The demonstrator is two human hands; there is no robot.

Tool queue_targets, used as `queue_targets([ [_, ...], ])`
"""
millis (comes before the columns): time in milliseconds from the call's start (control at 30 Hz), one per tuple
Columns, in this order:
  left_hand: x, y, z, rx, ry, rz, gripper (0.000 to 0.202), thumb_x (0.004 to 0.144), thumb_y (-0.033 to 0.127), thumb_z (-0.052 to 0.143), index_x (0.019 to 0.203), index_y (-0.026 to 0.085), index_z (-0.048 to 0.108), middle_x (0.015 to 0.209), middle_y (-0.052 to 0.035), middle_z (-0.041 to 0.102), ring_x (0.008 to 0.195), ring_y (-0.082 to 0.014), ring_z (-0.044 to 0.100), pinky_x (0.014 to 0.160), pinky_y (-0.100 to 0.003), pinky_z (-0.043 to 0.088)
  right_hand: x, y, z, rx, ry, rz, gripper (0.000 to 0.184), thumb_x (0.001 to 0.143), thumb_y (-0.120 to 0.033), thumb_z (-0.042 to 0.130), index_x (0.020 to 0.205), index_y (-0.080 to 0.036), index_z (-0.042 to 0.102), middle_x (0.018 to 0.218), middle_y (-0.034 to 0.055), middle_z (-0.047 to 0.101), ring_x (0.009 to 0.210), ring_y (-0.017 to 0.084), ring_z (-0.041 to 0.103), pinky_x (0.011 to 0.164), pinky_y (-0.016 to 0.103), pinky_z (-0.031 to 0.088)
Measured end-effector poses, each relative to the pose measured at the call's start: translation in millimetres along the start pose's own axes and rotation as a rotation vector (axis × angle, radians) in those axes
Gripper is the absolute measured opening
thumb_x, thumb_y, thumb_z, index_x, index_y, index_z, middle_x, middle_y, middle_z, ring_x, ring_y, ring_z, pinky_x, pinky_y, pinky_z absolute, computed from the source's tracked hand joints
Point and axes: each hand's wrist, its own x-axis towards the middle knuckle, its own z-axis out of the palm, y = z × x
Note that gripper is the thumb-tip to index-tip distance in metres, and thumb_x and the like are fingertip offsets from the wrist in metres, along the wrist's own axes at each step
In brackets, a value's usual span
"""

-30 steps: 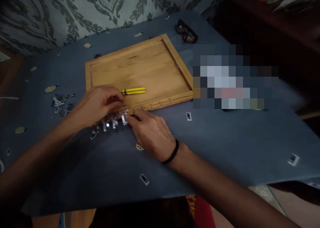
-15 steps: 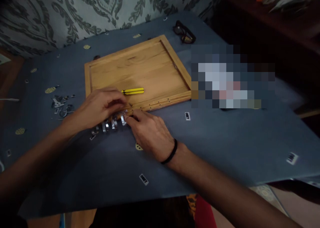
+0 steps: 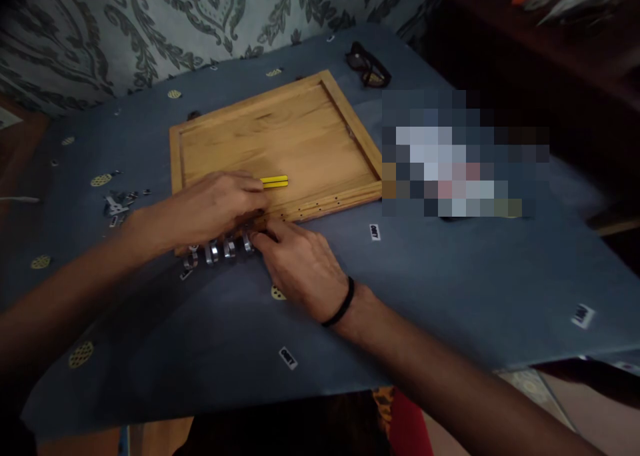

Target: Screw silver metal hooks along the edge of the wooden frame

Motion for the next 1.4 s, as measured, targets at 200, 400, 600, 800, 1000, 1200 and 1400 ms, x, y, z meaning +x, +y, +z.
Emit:
queue_targets([
  [200, 1.4, -2.2, 3.7, 0.017, -0.002, 0.001, 0.019, 0.091, 0.006, 0.051, 0.089, 0.016, 0.067, 0.089, -0.0068, 0.068, 0.082, -0.0212, 0.064, 0.069, -0.032, 0.043, -0.6, 0.7, 1.1, 0.032, 0.01, 0.001, 0.036, 0.096, -0.009, 0.047, 0.119, -0.021, 0.071, 0.107, 0.0083, 0.072, 0.086, 0.016, 0.067, 0.072, 0.026, 0.049],
  [400, 1.3, -2.2, 1.9, -0.065, 0.028, 0.037, 0.021, 0.09, 0.006, 0.05, 0.08, 0.018, 0.064, 0.087, -0.0048, 0.067, 0.086, -0.0201, 0.063, 0.067, -0.03, 0.041, -0.5, 1.1, 1.2, 0.051, 0.027, 0.004, 0.036, 0.095, -0.009, 0.049, 0.119, -0.022, 0.071, 0.109, 0.0079, 0.071, 0.087, 0.015, 0.065, 0.074, 0.025, 0.048],
  [600, 2.8, -2.8, 6.1, 0.032, -0.006, -0.024, 0.015, 0.088, 0.007, 0.055, 0.088, 0.017, 0.067, 0.089, -0.0072, 0.07, 0.082, -0.0216, 0.064, 0.068, -0.032, 0.043, -0.1, 0.3, 0.5, -0.001, 0.004, 0.001, 0.037, 0.096, -0.01, 0.047, 0.123, -0.022, 0.07, 0.104, 0.0074, 0.072, 0.085, 0.016, 0.067, 0.07, 0.026, 0.047],
  [800, -11.0, -7.0, 3.4, -0.275, 0.212, -0.194, 0.012, 0.088, 0.013, 0.059, 0.084, 0.018, 0.069, 0.082, -0.0009, 0.07, 0.073, -0.0151, 0.063, 0.065, -0.026, 0.043, -0.9, 1.6, 2.5, -0.018, 0.044, -0.021, 0.033, 0.094, -0.009, 0.049, 0.117, -0.02, 0.071, 0.101, 0.0064, 0.072, 0.082, 0.015, 0.066, 0.068, 0.026, 0.044],
  [1000, -28.7, -1.0, 0.5, -0.854, 0.203, -0.383, 0.006, 0.083, 0.02, 0.063, 0.083, 0.016, 0.069, 0.068, 0.0015, 0.067, 0.06, -0.0109, 0.06, 0.057, -0.022, 0.045, -0.9, 1.5, 1.3, -0.021, 0.038, -0.023, 0.03, 0.096, -0.01, 0.049, 0.114, -0.019, 0.071, 0.092, 0.0061, 0.07, 0.079, 0.015, 0.065, 0.066, 0.026, 0.041],
  [1200, -32.1, -1.3, 3.8, -0.984, 0.128, -0.387, 0.007, 0.083, 0.021, 0.064, 0.084, 0.015, 0.068, 0.072, -0.0002, 0.071, 0.061, -0.0105, 0.063, 0.056, -0.02, 0.049, -1.6, 1.3, 1.4, -0.002, 0.024, -0.013, 0.03, 0.096, -0.011, 0.049, 0.115, -0.02, 0.07, 0.096, 0.006, 0.07, 0.078, 0.015, 0.064, 0.065, 0.026, 0.04],
  [1400, -31.7, -5.3, 10.8, -1.008, 0.099, -0.368, 0.006, 0.084, 0.018, 0.062, 0.084, 0.015, 0.068, 0.073, -0.0002, 0.071, 0.061, -0.0099, 0.062, 0.058, -0.02, 0.05, -1.9, 1.1, 2.4, -0.005, 0.036, -0.008, 0.033, 0.097, -0.011, 0.049, 0.119, -0.022, 0.07, 0.096, 0.0054, 0.071, 0.079, 0.016, 0.065, 0.065, 0.026, 0.04],
])
